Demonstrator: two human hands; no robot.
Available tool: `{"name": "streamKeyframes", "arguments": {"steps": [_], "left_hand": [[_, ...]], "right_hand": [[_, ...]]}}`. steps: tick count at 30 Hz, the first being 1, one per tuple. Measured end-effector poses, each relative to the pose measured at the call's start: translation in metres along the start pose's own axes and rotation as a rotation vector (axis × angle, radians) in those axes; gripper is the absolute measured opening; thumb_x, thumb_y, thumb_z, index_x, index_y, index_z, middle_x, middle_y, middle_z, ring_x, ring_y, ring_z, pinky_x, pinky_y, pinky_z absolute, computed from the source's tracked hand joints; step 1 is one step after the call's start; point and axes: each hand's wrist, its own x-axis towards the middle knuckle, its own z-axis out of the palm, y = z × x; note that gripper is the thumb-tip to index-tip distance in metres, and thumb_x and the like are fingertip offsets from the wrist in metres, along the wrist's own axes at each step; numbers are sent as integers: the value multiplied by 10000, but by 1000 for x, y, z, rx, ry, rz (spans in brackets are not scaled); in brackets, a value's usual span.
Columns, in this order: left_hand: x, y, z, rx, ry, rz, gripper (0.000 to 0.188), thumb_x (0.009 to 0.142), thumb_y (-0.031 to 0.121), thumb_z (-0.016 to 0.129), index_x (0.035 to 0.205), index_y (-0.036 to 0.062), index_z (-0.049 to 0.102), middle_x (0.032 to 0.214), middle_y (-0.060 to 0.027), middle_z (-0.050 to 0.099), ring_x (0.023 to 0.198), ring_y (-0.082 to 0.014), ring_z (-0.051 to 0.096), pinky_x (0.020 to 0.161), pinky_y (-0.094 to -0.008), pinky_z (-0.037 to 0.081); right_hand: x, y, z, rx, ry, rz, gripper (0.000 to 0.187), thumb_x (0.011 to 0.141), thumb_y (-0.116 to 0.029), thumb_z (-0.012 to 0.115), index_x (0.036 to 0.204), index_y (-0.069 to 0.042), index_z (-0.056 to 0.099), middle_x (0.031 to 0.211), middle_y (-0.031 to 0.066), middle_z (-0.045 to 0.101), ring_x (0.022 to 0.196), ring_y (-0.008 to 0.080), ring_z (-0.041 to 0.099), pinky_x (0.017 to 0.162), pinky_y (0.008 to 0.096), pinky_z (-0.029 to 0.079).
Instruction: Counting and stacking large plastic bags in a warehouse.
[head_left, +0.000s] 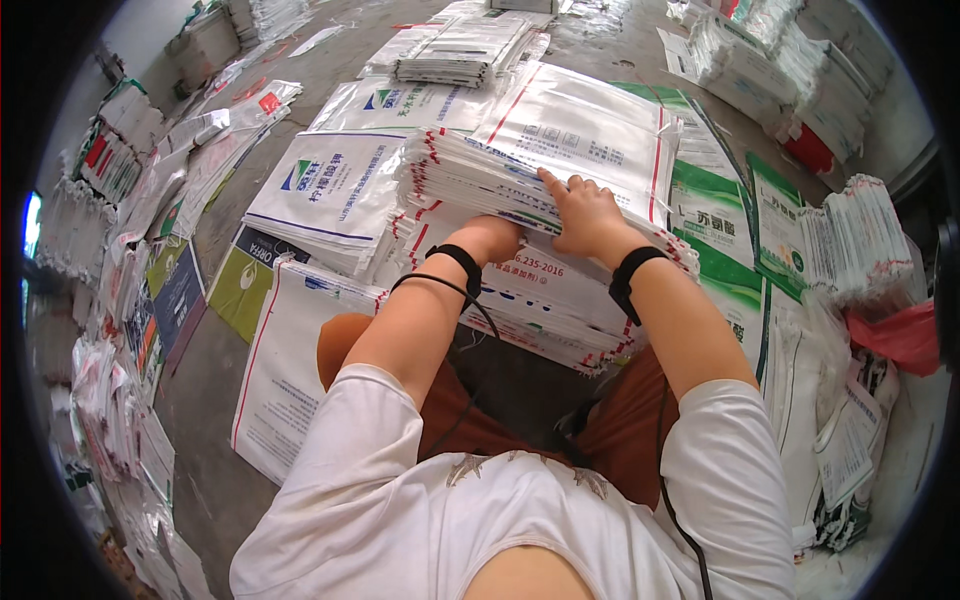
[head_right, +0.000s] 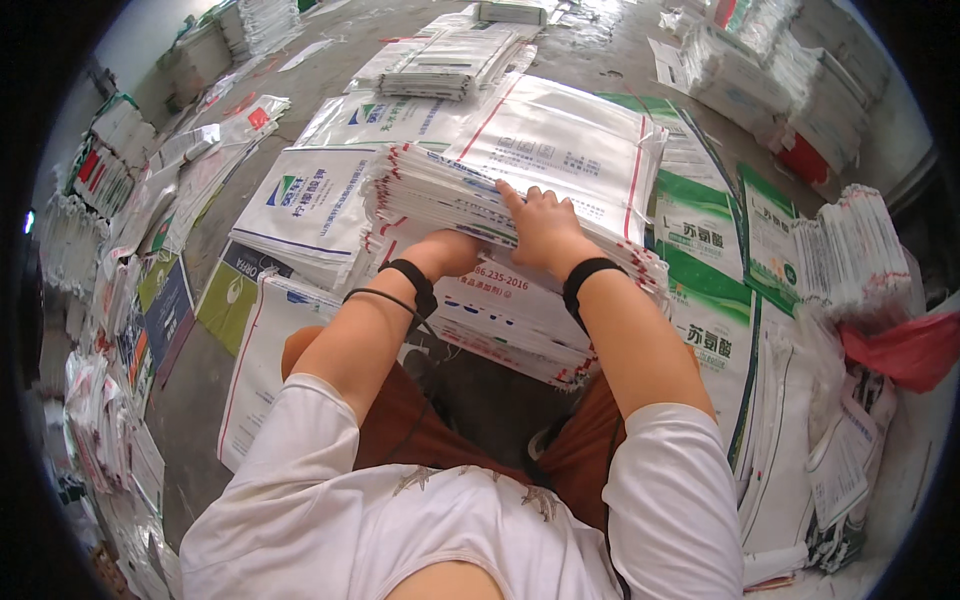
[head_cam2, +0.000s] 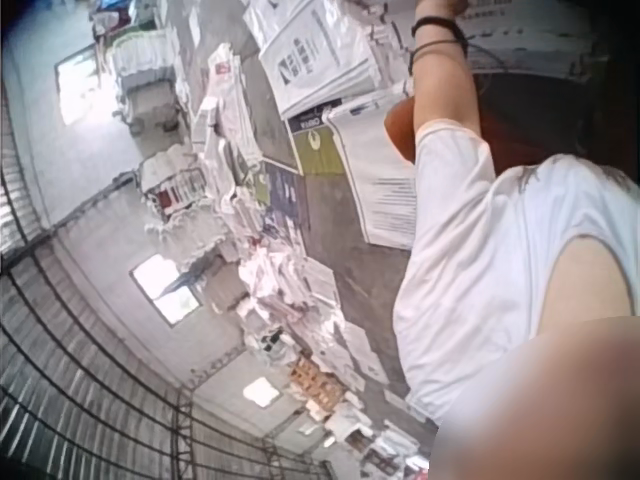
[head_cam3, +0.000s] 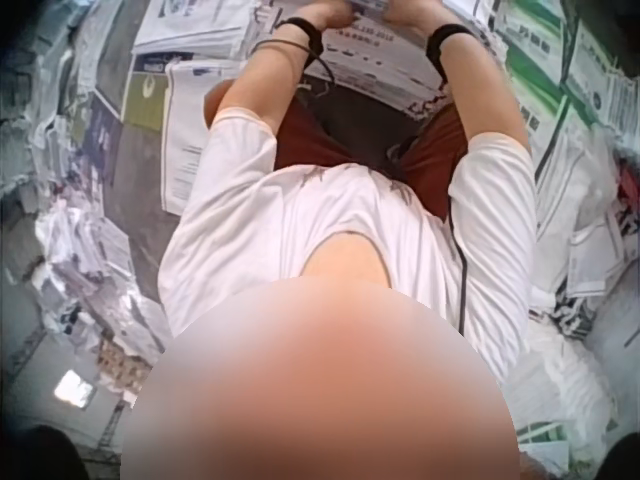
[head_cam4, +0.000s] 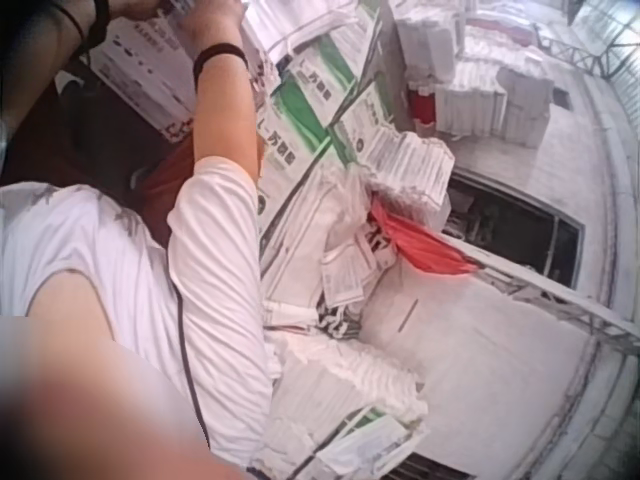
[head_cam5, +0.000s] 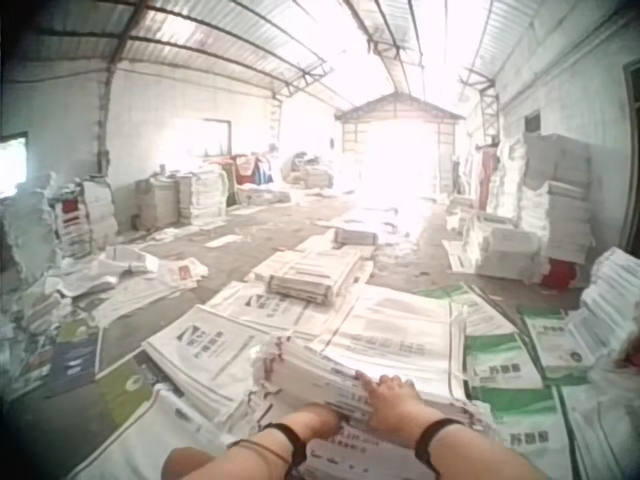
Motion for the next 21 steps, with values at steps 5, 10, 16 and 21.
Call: {"name": "streamKeyframes", "arguments": {"steps": [5, 10, 16, 21], "left_hand": [[17, -9, 5, -12, 80, 22, 399, 972, 233, 559, 1334, 91, 651, 1364, -191, 632, 1225, -350, 621, 1031, -437, 503], [17, -6, -14, -100, -85, -90, 428, 977, 304, 573, 1348, 103, 646, 1345, -192, 644, 1213, -351, 626, 1028, -442, 501], [-3, -6, -31, 52, -20, 63, 409, 920, 313, 682, 1297, 157, 698, 1274, -170, 682, 1169, -340, 645, 1003, -430, 511], [-19, -17, -20, 55, 92, 215, 429, 864, 215, 741, 1292, 238, 713, 1255, -153, 693, 1164, -321, 646, 991, -421, 517]], "right_hand": [[13, 18, -2, 48, 4, -55, 1136, 694, -315, 805, 1641, -173, 194, 1348, 220, 559, 1259, 361, 565, 1039, 452, 484], [24, 32, -7, 214, -38, -95, 1077, 691, -315, 799, 1617, -162, 271, 1356, 243, 573, 1283, 378, 573, 1056, 427, 492], [29, 50, -6, 341, -85, -102, 1060, 671, -331, 776, 1606, -163, 304, 1381, 259, 567, 1271, 395, 588, 1067, 433, 495], [32, 49, 0, 394, -46, -145, 1070, 655, -334, 774, 1604, -161, 312, 1377, 263, 570, 1255, 404, 598, 1057, 435, 501]]}}
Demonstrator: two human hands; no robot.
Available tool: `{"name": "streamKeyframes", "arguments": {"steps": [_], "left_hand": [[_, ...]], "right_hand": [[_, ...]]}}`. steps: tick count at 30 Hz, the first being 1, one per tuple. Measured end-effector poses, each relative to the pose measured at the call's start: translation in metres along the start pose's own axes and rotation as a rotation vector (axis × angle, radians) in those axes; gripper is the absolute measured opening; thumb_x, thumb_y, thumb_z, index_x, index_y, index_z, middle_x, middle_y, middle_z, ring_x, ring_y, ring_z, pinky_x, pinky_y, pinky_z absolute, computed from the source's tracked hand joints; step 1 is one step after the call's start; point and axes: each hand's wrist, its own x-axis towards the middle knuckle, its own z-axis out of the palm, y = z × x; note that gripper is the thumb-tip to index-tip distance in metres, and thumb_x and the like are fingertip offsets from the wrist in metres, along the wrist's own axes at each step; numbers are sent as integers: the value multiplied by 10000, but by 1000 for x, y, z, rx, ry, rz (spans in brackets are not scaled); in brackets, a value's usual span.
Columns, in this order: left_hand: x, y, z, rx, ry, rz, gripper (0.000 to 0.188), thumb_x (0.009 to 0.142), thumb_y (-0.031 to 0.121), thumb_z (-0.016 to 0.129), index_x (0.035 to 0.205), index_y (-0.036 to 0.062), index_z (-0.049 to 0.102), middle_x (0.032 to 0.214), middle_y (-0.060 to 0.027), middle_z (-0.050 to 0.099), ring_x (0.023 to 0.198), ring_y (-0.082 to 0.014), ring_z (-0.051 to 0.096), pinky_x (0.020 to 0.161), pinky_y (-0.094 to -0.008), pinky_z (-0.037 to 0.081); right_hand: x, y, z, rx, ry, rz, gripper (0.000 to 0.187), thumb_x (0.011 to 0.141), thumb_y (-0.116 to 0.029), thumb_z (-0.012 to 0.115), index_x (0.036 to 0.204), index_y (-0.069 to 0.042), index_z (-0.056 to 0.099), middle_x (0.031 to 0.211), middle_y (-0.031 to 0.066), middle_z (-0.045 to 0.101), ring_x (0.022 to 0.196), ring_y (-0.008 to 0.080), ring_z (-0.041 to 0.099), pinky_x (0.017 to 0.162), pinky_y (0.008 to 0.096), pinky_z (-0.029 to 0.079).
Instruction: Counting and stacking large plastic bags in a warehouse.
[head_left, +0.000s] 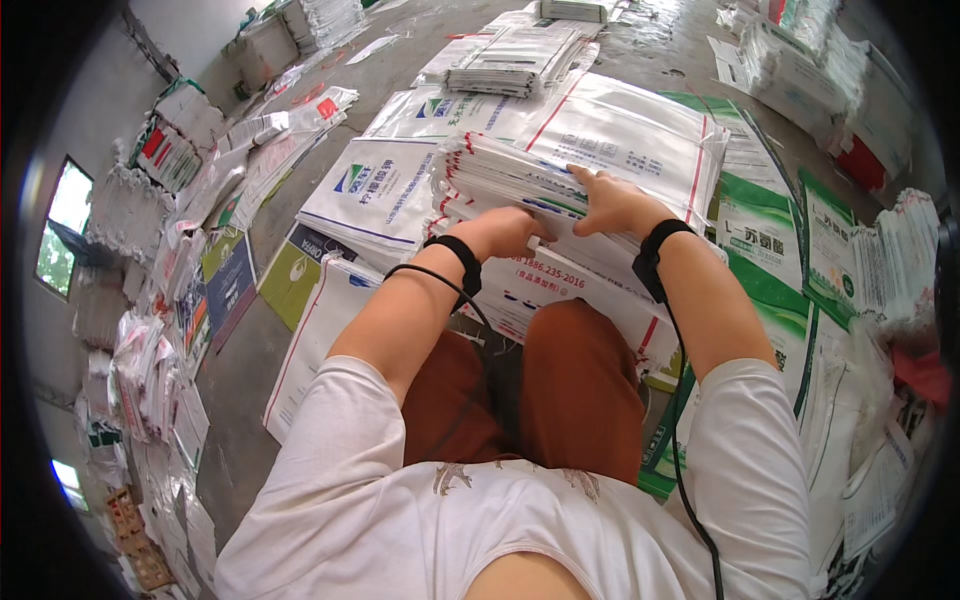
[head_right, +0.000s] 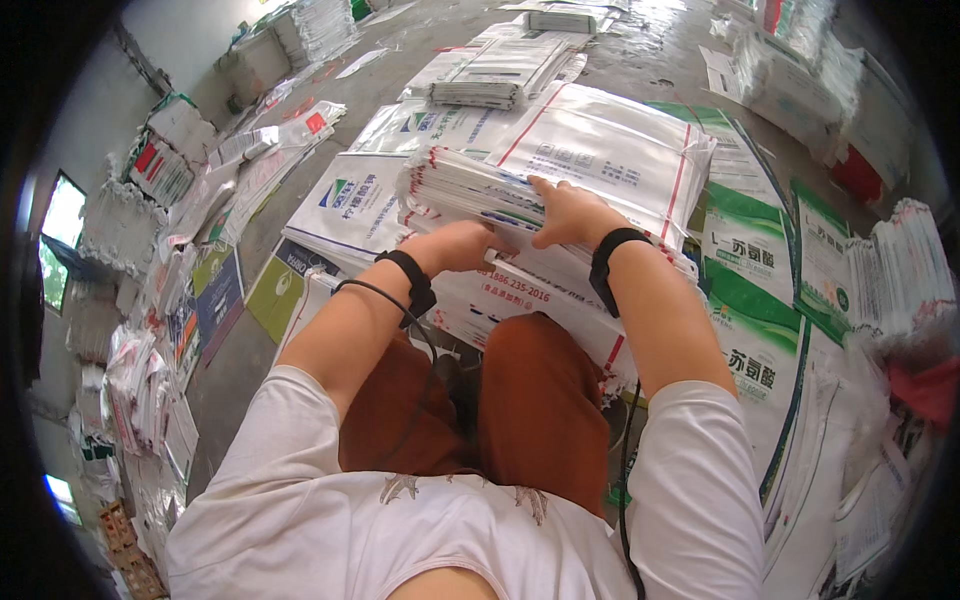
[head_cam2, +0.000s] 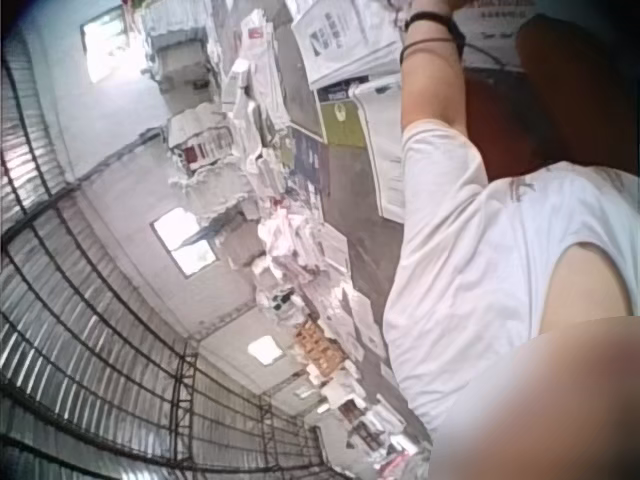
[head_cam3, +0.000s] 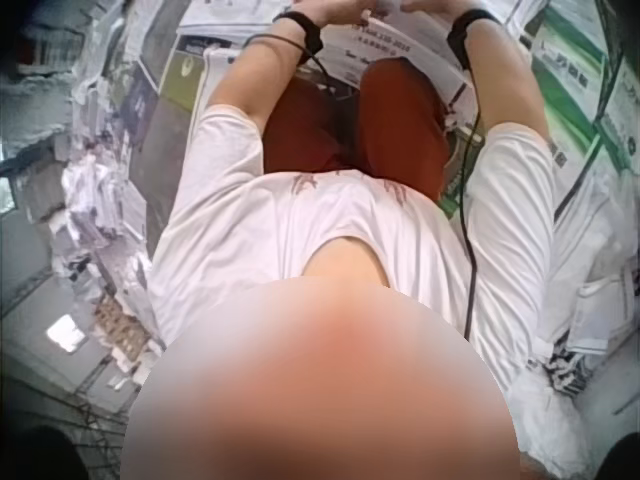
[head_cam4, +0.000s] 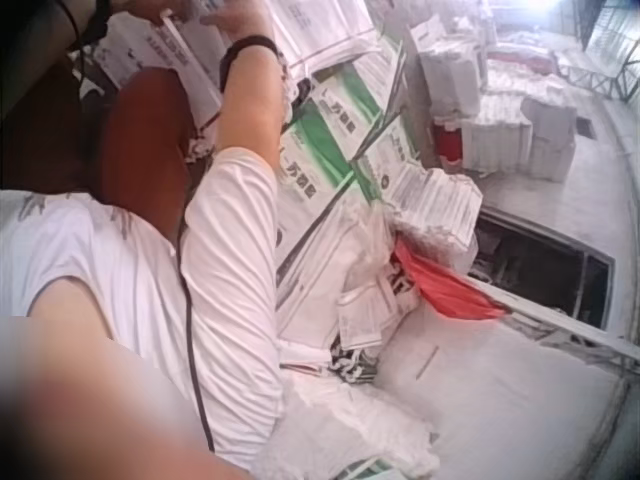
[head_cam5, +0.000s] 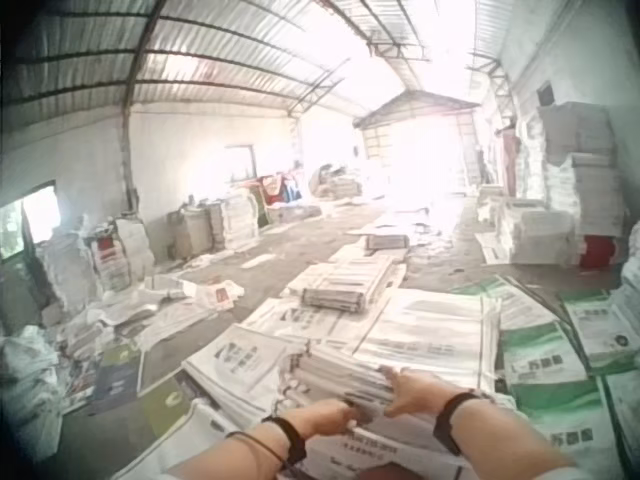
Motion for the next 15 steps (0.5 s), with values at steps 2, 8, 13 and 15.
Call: {"name": "streamKeyframes", "arguments": {"steps": [2, 8, 13, 15], "left_hand": [[2, 9, 4, 22, 33, 71, 459, 847, 191, 754, 1298, 258, 712, 1261, -147, 692, 1164, -319, 646, 989, -418, 517], [15, 11, 4, 1, 43, 125, 535, 817, 65, 698, 1290, 314, 720, 1273, -128, 692, 1147, -335, 649, 1002, -422, 502], [16, 7, 1, -47, -41, 152, 538, 835, 62, 617, 1262, 369, 728, 1286, -90, 692, 1175, -319, 646, 993, -403, 511], [8, -4, 12, -142, 47, 191, 544, 839, 34, 604, 1272, 341, 726, 1301, -85, 688, 1191, -310, 643, 1003, -399, 508]], "right_hand": [[-1, 7, 3, 14, 5, 12, 1070, 653, -335, 775, 1602, -153, 315, 1375, 262, 572, 1255, 405, 598, 1054, 432, 502], [4, 12, 0, 5, 42, -10, 1071, 648, -361, 789, 1587, -121, 333, 1334, 271, 588, 1218, 408, 612, 1026, 442, 508], [-4, 4, 1, 30, 23, 29, 1098, 629, -341, 832, 1588, -154, 329, 1274, 262, 593, 1181, 420, 610, 994, 467, 518], [-2, -8, 5, -20, -8, 27, 1105, 638, -332, 826, 1599, -158, 310, 1263, 256, 595, 1156, 406, 618, 963, 475, 522]]}}
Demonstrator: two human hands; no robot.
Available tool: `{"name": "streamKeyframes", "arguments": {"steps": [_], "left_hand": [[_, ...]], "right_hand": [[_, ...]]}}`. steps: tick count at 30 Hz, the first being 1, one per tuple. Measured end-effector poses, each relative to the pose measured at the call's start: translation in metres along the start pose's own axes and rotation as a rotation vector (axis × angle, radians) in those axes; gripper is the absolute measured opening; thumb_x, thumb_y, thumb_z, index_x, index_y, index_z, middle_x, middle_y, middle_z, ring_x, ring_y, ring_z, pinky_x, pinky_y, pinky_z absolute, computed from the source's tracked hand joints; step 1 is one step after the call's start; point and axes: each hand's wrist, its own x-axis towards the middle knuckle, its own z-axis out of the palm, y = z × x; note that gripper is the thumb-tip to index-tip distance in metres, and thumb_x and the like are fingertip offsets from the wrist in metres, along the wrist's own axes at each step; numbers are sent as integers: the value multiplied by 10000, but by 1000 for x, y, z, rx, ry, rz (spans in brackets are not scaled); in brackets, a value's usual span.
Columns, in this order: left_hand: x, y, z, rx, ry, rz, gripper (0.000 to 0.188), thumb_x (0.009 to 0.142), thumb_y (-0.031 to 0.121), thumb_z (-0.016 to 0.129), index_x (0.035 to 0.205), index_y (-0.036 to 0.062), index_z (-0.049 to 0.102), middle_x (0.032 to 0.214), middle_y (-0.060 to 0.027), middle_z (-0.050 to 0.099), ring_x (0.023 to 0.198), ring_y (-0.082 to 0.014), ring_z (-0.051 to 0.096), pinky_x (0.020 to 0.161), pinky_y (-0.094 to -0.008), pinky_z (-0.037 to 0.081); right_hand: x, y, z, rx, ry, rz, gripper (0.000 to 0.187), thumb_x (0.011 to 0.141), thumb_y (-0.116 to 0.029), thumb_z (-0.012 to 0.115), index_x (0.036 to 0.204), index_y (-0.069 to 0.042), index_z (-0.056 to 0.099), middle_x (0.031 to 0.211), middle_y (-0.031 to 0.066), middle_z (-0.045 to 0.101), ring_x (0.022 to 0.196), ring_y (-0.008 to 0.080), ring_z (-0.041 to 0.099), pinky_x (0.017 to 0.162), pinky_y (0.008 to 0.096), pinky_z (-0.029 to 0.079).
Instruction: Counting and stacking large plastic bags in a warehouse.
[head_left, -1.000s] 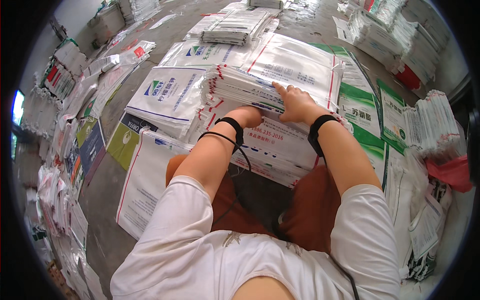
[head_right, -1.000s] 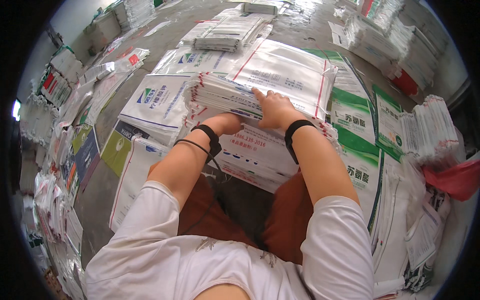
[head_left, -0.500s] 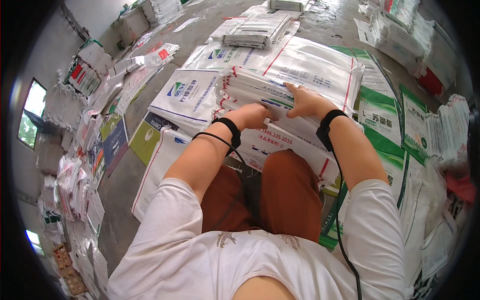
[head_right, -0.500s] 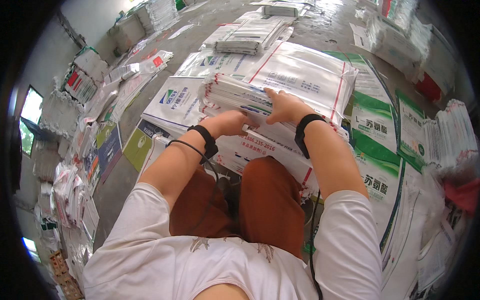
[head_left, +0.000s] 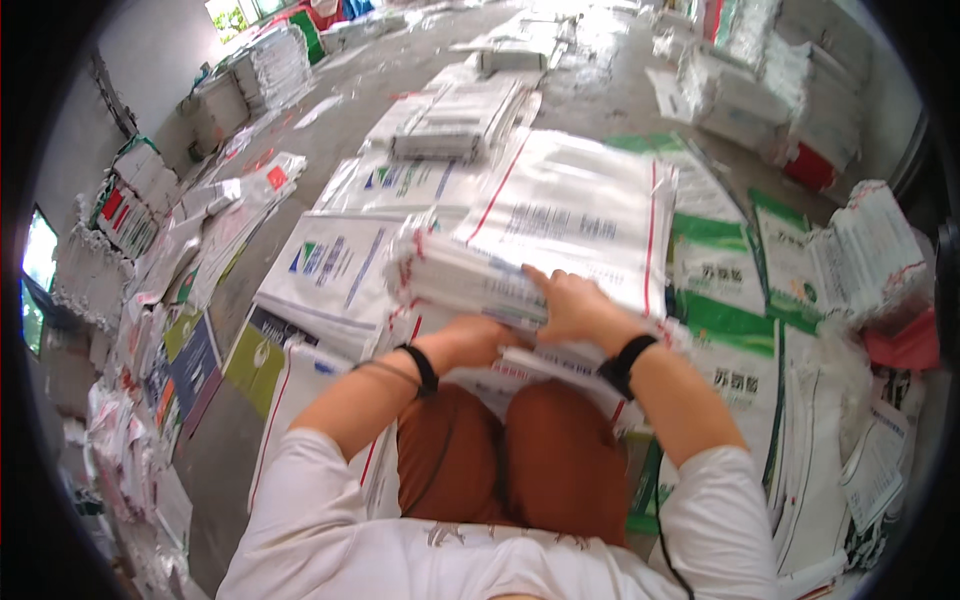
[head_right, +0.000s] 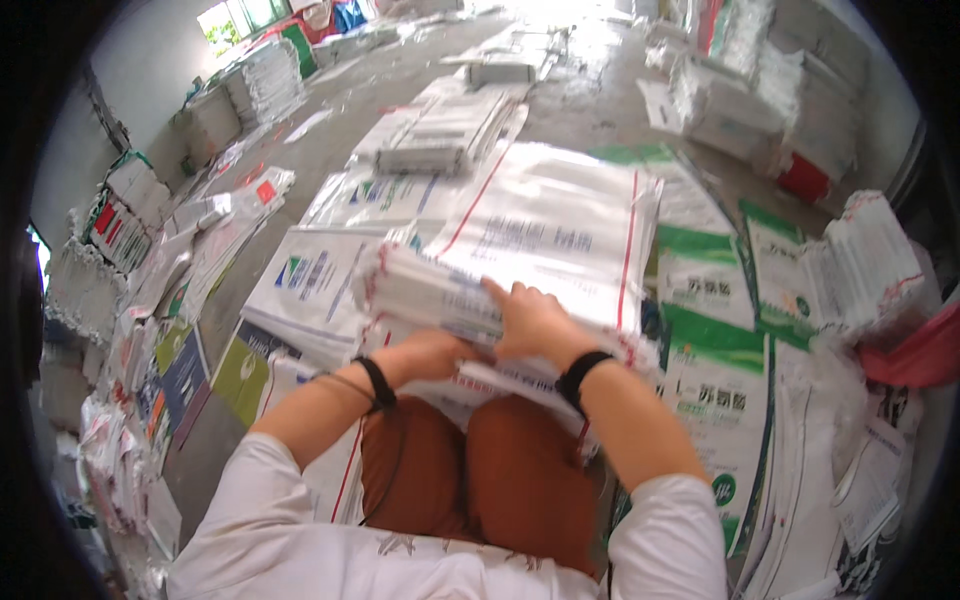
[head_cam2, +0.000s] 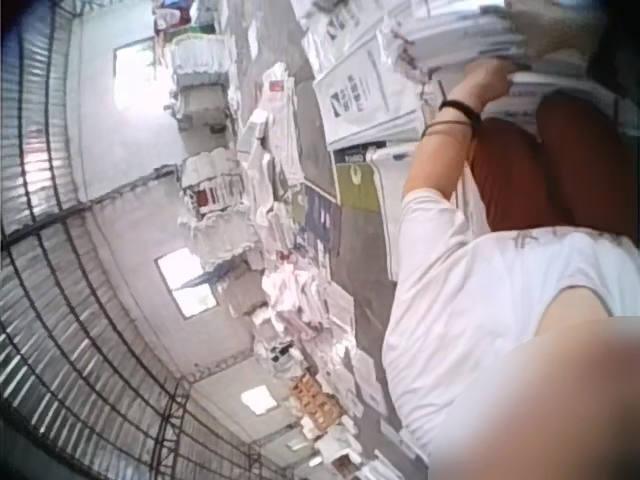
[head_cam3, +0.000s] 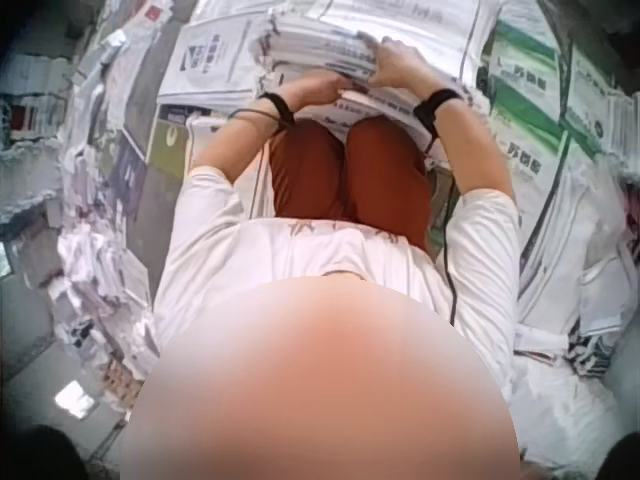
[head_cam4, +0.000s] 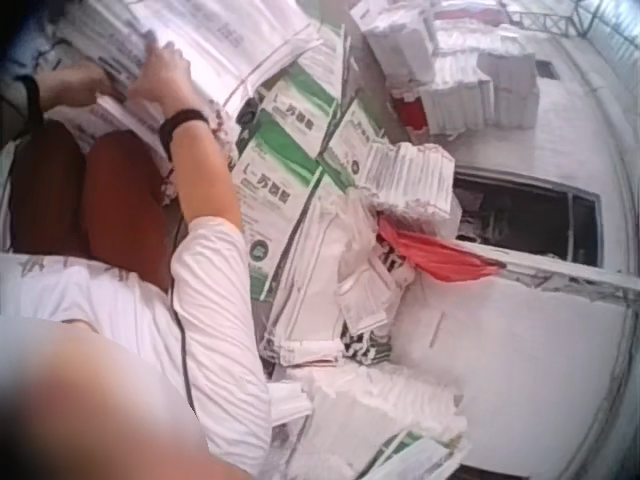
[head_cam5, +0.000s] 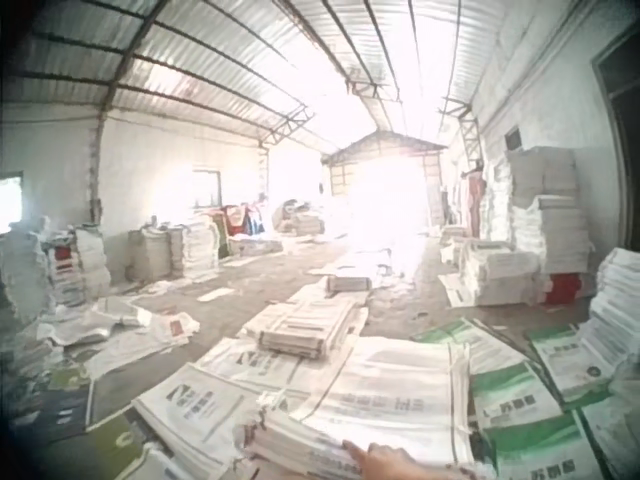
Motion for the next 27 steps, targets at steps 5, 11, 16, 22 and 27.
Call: {"name": "streamKeyframes", "arguments": {"steps": [5, 11, 16, 22, 27], "left_hand": [[-5, -4, 22, -69, 19, 25, 364, 900, 179, 615, 1226, 271, 748, 1263, -95, 705, 1187, -301, 649, 999, -413, 504], [-10, -8, 54, -157, 240, 38, 327, 968, 264, 592, 1272, 242, 711, 1357, -102, 652, 1263, -317, 591, 1033, -412, 477], [-13, -11, 45, -199, 318, 224, 329, 958, 273, 634, 1257, 151, 696, 1302, -122, 671, 1207, -323, 616, 1015, -412, 486], [-21, -2, 38, -200, 366, 55, 311, 910, 199, 662, 1208, 128, 718, 1216, -131, 702, 1120, -346, 654, 942, -433, 530], [-18, 2, 53, -49, 462, 98, 284, 838, 125, 640, 1085, 154, 776, 1135, -126, 726, 1039, -344, 689, 869, -461, 563]], "right_hand": [[-16, -18, 11, -146, 64, 32, 1055, 688, -347, 794, 1603, -151, 307, 1225, 227, 605, 1122, 379, 605, 925, 465, 499], [-37, -38, 50, -327, 175, 52, 1024, 740, -339, 799, 1606, -170, 281, 1192, 196, 603, 1127, 358, 597, 947, 487, 473], [-36, -34, 48, -297, 127, 62, 1030, 744, -353, 817, 1604, -173, 280, 1175, 195, 604, 1107, 358, 610, 951, 479, 476], [-53, -20, 54, -329, 217, 35, 1064, 718, -350, 842, 1603, -167, 280, 1142, 189, 611, 1086, 353, 612, 923, 483, 475], [-45, -25, 55, -377, 250, 32, 1076, 715, -364, 854, 1604, -169, 280, 1119, 179, 617, 1032, 341, 624, 887, 479, 481]]}}
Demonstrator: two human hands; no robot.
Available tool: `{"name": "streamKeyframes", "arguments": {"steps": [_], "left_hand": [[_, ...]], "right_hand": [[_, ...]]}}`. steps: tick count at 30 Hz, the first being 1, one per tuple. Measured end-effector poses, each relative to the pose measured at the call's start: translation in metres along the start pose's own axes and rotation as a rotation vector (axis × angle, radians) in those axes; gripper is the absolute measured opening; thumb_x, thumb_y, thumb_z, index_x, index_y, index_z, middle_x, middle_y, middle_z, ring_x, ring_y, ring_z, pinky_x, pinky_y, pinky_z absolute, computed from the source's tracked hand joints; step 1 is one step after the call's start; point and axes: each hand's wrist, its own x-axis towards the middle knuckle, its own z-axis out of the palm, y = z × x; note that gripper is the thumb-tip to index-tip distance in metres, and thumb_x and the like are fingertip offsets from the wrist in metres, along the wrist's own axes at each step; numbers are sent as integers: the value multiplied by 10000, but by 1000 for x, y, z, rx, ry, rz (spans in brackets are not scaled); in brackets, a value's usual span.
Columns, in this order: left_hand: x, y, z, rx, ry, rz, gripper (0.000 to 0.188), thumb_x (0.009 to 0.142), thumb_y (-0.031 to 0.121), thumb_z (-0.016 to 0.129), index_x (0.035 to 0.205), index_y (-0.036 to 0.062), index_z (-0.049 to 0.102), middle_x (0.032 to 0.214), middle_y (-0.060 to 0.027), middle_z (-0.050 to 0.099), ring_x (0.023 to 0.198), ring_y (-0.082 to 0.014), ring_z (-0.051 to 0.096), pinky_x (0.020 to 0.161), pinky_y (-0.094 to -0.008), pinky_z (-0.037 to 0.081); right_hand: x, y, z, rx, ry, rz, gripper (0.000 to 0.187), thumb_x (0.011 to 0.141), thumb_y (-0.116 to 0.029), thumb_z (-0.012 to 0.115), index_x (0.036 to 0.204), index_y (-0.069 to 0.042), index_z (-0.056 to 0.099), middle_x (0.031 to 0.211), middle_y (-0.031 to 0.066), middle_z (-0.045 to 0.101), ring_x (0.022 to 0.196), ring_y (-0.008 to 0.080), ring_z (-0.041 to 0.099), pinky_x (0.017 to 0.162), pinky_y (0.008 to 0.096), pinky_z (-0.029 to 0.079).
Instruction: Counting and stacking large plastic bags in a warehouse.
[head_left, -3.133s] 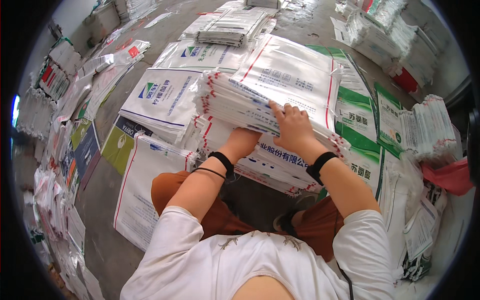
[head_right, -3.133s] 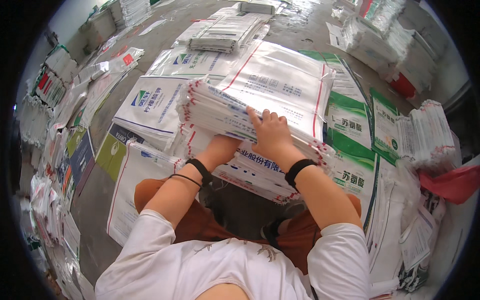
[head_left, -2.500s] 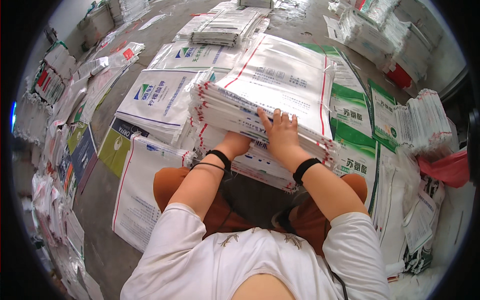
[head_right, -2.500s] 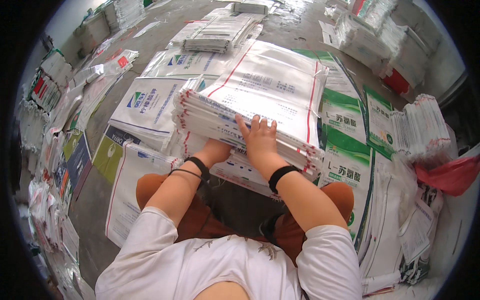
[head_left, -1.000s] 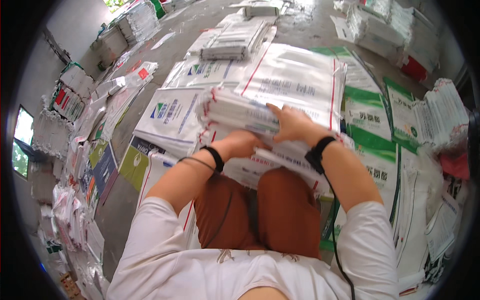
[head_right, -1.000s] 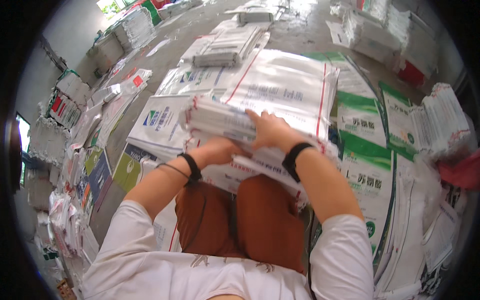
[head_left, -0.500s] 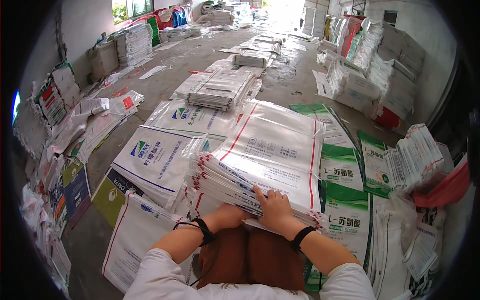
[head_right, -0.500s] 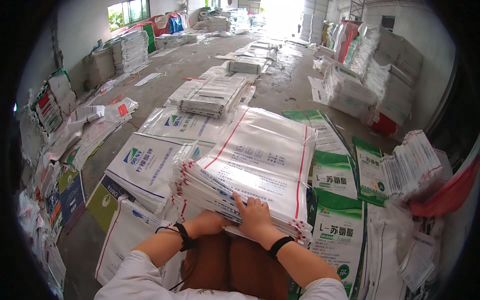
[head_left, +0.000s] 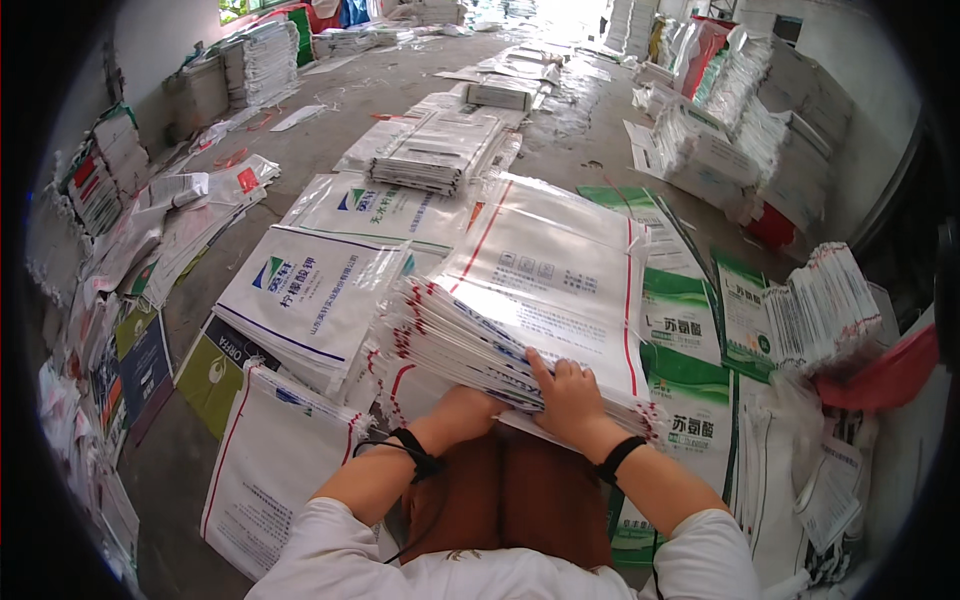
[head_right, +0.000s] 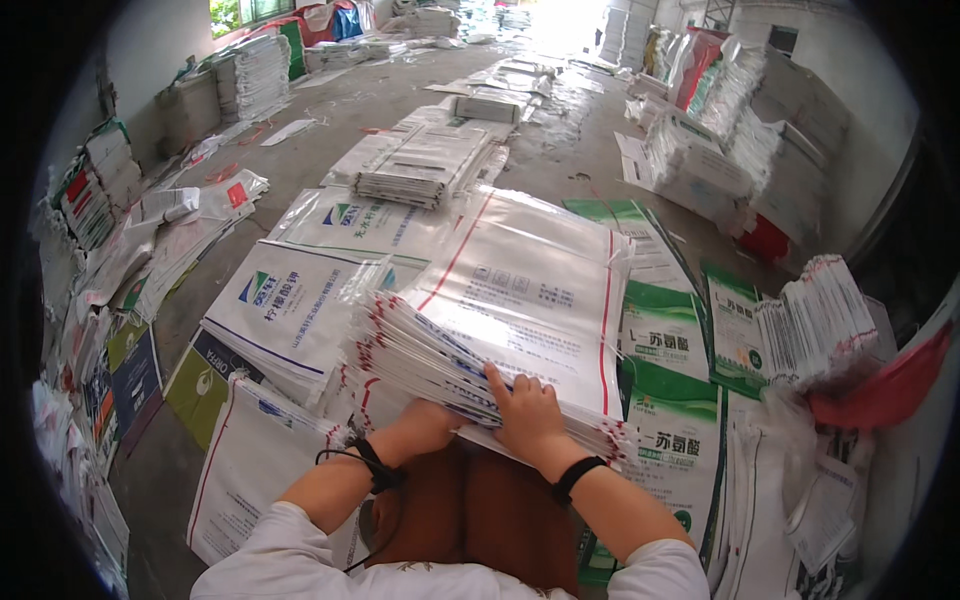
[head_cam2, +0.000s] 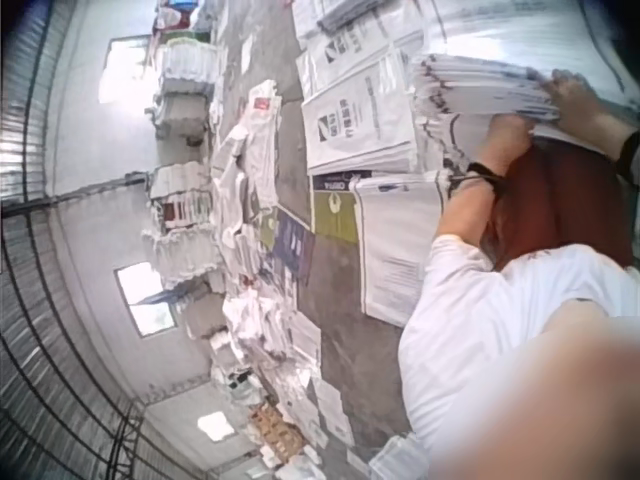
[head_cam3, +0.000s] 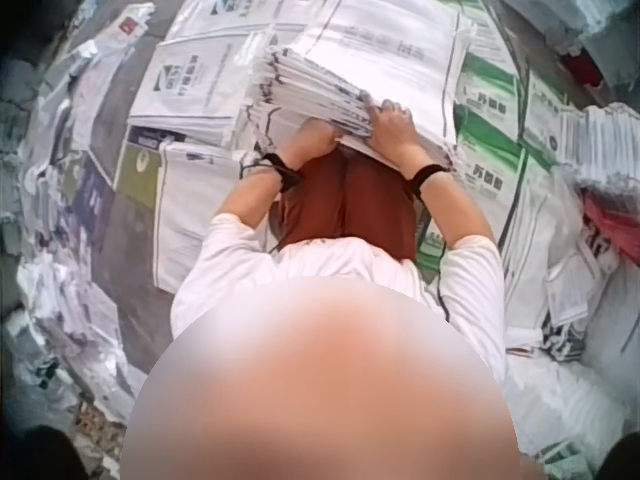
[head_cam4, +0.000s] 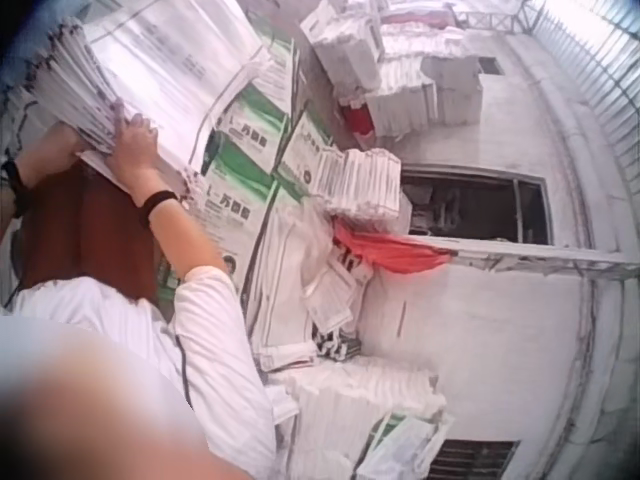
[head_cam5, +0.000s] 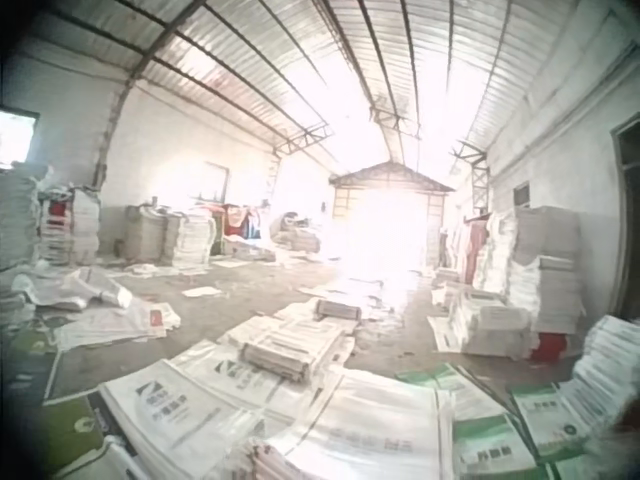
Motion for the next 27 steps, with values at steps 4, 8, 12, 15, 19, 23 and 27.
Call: {"name": "streamKeyframes", "arguments": {"steps": [4, 8, 12, 15, 19, 23, 27], "left_hand": [[0, 10, -4, 89, -121, 38, 270, 845, 117, 629, 1073, 166, 765, 941, -103, 732, 869, -344, 712, 758, -453, 576], [-9, 21, -28, 129, -140, 132, 301, 800, 93, 649, 1074, 176, 743, 785, -90, 676, 747, -320, 694, 654, -456, 559], [-31, 22, -66, 101, -89, 126, 328, 771, 81, 670, 1080, 172, 733, 774, -59, 670, 737, -303, 690, 648, -431, 560], [-23, 37, -80, 135, -143, 75, 303, 786, 104, 665, 1071, 174, 739, 796, -48, 680, 757, -284, 693, 668, -420, 560], [-35, 63, -80, 105, -104, 52, 327, 768, 105, 667, 1085, 162, 724, 790, -41, 672, 756, -284, 685, 673, -416, 550], [-47, 121, -58, 117, -116, 87, 384, 744, 105, 674, 1127, 118, 703, 799, -32, 667, 741, -250, 689, 657, -402, 541], [-68, 143, -82, 129, -101, 69, 409, 731, 93, 678, 1137, 132, 712, 775, -13, 655, 706, -220, 679, 630, -366, 532]], "right_hand": [[16, -9, 10, 42, 12, 4, 1080, 713, -348, 848, 1608, -162, 271, 1150, 191, 608, 1080, 359, 611, 939, 491, 473], [19, 7, -4, 54, -54, 30, 1026, 745, -333, 825, 1607, -189, 288, 1147, 173, 605, 1051, 331, 615, 895, 467, 480], [0, 28, -13, 61, -102, 39, 1096, 699, -312, 857, 1615, -198, 266, 1122, 161, 597, 1065, 333, 601, 910, 470, 471], [-10, 36, -9, 56, 7, 15, 1146, 665, -318, 896, 1612, -195, 263, 1082, 137, 585, 1018, 317, 602, 876, 462, 471], [-6, 23, -23, 70, -40, 17, 1137, 675, -350, 891, 1611, -191, 266, 1093, 142, 591, 1017, 308, 607, 829, 439, 477], [16, -6, -20, 49, -47, -6, 1110, 708, -369, 876, 1613, -193, 258, 1131, 149, 602, 1033, 306, 611, 845, 443, 485], [42, -15, -30, 51, -91, 28, 1077, 739, -357, 858, 1614, -199, 251, 1171, 152, 608, 1089, 312, 614, 895, 449, 492]]}}
